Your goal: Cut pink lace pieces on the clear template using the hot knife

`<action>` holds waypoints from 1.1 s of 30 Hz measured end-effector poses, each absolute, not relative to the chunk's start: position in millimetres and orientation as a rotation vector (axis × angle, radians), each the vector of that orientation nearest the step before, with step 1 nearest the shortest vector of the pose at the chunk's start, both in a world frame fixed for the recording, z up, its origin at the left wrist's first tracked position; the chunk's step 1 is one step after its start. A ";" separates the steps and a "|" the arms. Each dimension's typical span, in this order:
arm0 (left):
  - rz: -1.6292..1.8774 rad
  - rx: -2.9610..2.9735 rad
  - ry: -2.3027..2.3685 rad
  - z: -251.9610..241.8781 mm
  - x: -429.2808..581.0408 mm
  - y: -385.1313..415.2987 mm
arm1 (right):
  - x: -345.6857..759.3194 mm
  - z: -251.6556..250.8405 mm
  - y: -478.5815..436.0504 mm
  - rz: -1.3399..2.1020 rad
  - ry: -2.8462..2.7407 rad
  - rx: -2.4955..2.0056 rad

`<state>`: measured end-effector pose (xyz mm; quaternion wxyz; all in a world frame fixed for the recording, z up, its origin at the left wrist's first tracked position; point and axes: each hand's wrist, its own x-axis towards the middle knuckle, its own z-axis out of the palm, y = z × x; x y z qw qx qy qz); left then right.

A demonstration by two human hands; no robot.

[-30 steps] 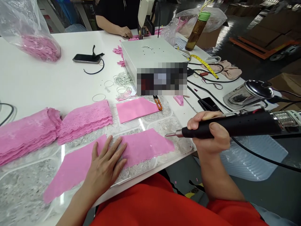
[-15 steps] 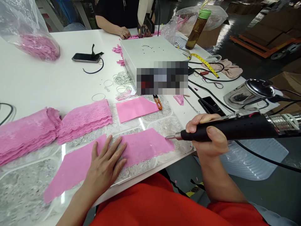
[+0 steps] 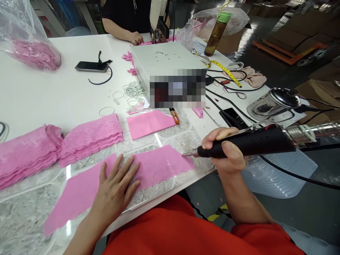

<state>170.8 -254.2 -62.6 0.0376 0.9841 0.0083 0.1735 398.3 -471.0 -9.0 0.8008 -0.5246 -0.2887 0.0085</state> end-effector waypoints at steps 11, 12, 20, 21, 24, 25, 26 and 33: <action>0.522 3.033 0.026 -62.7 170.8 -254.1 | 399.2 -3.3 -501.4 -0.013 -0.560 -1.120; 0.519 3.032 0.029 -62.6 170.7 -254.1 | 398.8 -3.6 -501.7 -0.012 -0.558 -1.117; 0.503 3.026 0.044 -63.3 169.8 -252.9 | 396.9 -6.8 -497.3 -0.004 -0.546 -1.143; 0.505 3.023 0.043 -63.7 170.0 -252.5 | 396.6 -6.9 -497.2 -0.007 -0.545 -1.146; 0.512 3.012 0.026 -62.6 169.8 -251.6 | 396.2 -6.3 -498.2 -0.014 -0.547 -1.159; 0.512 3.004 0.009 -61.0 169.2 -251.8 | 396.5 -5.9 -499.2 -0.021 -0.542 -1.156; 0.512 2.991 -0.012 -58.5 168.3 -252.6 | 397.3 -5.5 -500.7 -0.031 -0.536 -1.149; 0.598 2.737 -0.213 -29.9 174.5 -282.2 | 422.8 -12.0 -508.6 -0.296 -0.322 -1.105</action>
